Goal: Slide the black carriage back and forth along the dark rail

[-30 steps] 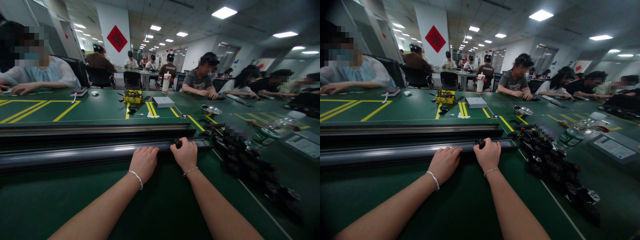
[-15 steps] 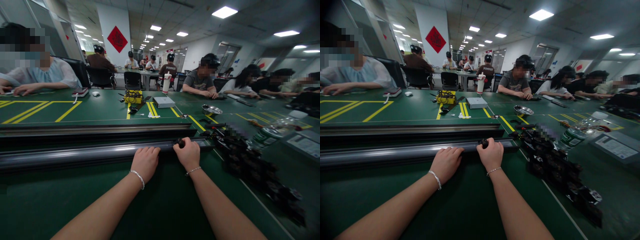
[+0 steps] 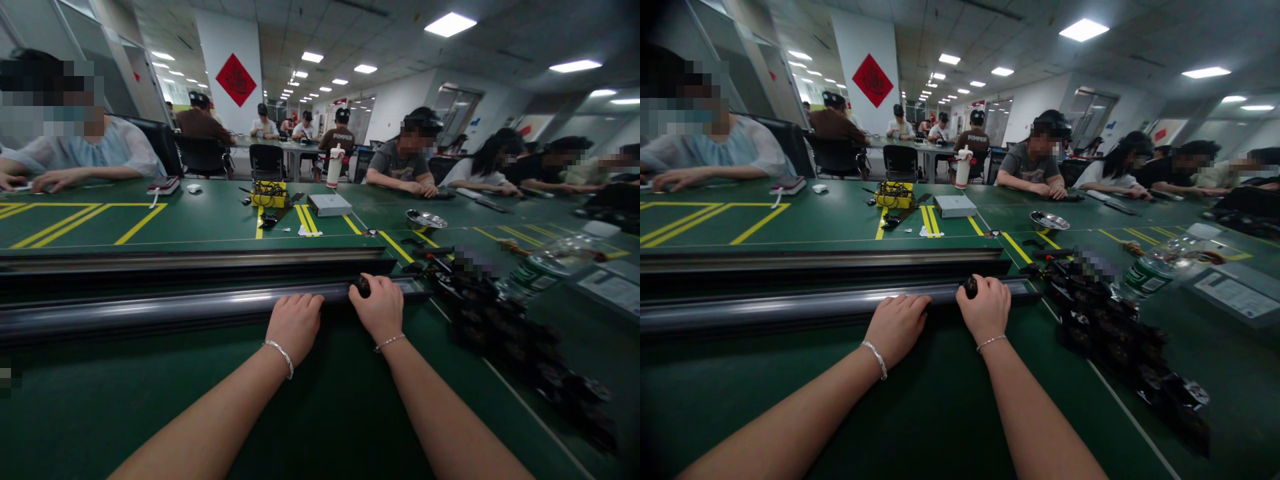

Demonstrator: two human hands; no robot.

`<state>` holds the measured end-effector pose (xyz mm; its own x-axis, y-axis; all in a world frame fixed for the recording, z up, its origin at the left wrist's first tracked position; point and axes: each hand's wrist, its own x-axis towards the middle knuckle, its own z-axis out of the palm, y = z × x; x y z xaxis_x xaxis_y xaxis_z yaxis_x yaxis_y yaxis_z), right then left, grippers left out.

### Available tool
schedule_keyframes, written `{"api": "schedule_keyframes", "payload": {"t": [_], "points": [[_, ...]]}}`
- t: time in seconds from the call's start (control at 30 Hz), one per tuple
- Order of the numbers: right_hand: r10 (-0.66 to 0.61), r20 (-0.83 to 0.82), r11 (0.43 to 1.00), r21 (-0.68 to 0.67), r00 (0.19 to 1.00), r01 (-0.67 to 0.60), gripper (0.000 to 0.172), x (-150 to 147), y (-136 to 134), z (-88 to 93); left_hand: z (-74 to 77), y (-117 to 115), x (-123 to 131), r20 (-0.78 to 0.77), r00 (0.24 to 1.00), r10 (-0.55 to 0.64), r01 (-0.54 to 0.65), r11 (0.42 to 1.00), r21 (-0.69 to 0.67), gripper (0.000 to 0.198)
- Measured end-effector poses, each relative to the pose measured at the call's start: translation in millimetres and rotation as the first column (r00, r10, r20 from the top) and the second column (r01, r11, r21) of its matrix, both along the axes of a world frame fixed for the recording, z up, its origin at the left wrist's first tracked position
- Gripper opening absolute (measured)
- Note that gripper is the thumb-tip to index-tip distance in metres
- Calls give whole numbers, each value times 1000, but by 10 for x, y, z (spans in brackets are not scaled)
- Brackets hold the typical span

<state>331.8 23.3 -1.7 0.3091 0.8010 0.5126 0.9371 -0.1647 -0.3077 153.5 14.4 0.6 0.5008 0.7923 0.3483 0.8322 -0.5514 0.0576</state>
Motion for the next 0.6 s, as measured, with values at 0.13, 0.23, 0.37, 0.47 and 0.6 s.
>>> {"api": "schedule_keyframes", "payload": {"t": [0.13, 0.23, 0.37, 0.47, 0.6], "points": [[7, -31, 1000, 8, 999, -7, 37, 16, 7, -9, 6, -2, 3, 7, 1000, -6, 6, 1000, 8, 24], [4, -48, 1000, 17, 999, -3, 36, 16, 5, -11, 8, -1, 6, 4, 1000, 1, -1, 1000, 0, 24], [9, -65, 1000, 24, 998, -8, 36, 13, 5, -7, 11, -1, 7, -3, 1000, 5, -5, 1000, -10, 25], [13, -80, 999, 31, 997, -10, 35, 18, 8, -5, 17, -4, 3, 0, 1000, 1, -1, 1000, -15, 25], [20, -97, 998, 57, 995, -14, 33, 34, 10, -5, 29, -9, 0, -5, 1000, 3, -4, 1000, -30, 25]]}}
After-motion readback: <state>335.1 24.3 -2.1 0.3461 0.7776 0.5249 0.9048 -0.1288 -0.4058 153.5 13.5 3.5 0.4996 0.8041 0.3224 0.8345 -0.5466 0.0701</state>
